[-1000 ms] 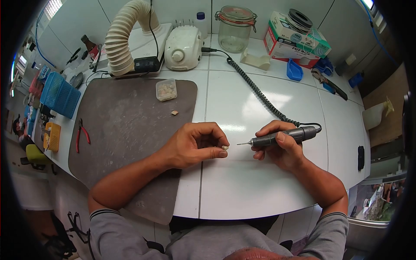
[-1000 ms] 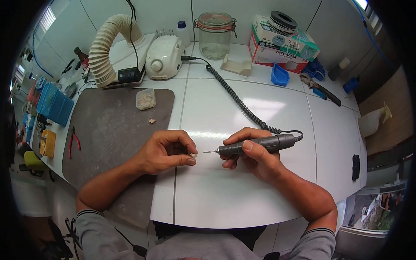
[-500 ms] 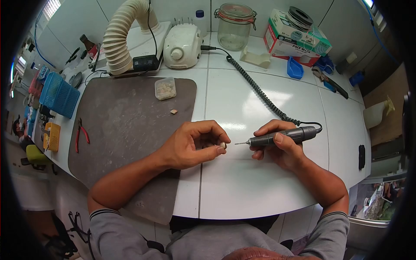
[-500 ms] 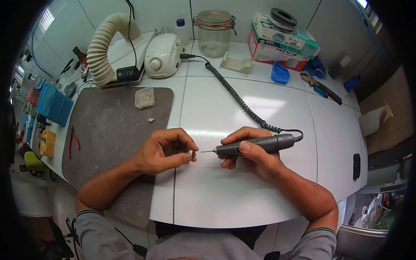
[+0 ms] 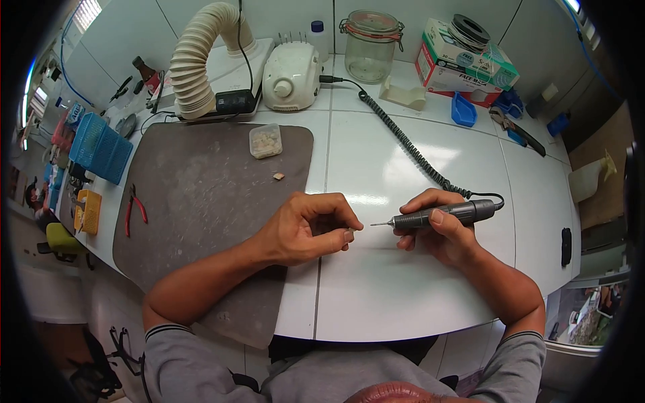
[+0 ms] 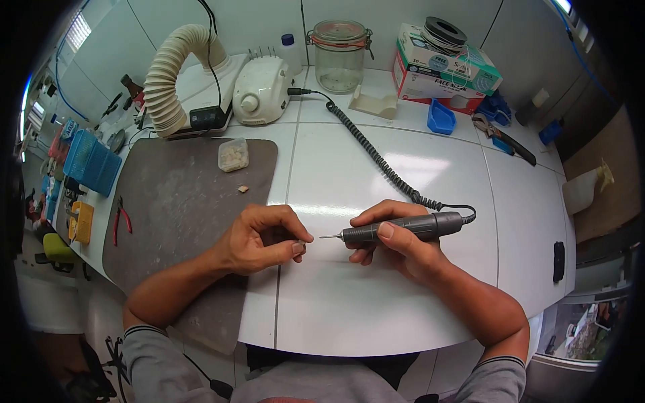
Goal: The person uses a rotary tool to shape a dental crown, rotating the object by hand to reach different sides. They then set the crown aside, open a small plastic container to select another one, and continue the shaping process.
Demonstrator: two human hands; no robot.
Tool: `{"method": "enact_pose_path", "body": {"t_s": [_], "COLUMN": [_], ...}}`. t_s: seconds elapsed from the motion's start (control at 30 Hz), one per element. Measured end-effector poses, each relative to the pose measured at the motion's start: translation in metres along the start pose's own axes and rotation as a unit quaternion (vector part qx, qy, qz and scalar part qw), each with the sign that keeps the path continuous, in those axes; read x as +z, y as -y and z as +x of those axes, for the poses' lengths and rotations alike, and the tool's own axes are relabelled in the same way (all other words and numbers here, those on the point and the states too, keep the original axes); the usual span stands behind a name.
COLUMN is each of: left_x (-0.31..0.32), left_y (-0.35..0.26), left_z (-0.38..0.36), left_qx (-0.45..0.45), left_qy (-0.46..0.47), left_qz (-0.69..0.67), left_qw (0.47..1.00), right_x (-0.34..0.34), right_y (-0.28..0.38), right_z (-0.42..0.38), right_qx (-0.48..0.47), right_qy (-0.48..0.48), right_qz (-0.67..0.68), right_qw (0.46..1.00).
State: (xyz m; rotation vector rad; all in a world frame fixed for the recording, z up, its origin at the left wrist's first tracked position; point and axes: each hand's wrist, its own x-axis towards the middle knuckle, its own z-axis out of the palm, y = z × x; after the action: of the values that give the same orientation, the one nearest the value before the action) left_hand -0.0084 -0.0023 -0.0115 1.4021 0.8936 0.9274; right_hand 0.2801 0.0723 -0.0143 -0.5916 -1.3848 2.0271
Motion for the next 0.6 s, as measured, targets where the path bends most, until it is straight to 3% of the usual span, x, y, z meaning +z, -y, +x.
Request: {"method": "enact_pose_path", "body": {"t_s": [0.13,0.33,0.47,0.6], "left_x": [-0.003,-0.009,-0.047,-0.065], "left_y": [-0.005,-0.027,-0.053,-0.063], "left_z": [-0.001,-0.002,-0.014,-0.021], "left_qx": [-0.021,0.102,0.101,0.007], "left_qy": [0.012,0.047,-0.068,-0.119], "left_qz": [0.049,0.315,0.485,0.535], "left_qw": [0.998,0.942,0.866,0.836], "right_x": [-0.002,-0.004,-0.008,-0.005], "right_y": [-0.002,-0.004,-0.002,-0.001], "right_z": [-0.001,0.0,-0.001,0.0], "right_qx": [-0.004,-0.002,0.003,0.006], "right_qy": [-0.004,-0.004,0.02,0.01], "right_qz": [0.019,0.047,0.066,0.064], "right_qw": [1.0,0.999,0.998,0.998]}}
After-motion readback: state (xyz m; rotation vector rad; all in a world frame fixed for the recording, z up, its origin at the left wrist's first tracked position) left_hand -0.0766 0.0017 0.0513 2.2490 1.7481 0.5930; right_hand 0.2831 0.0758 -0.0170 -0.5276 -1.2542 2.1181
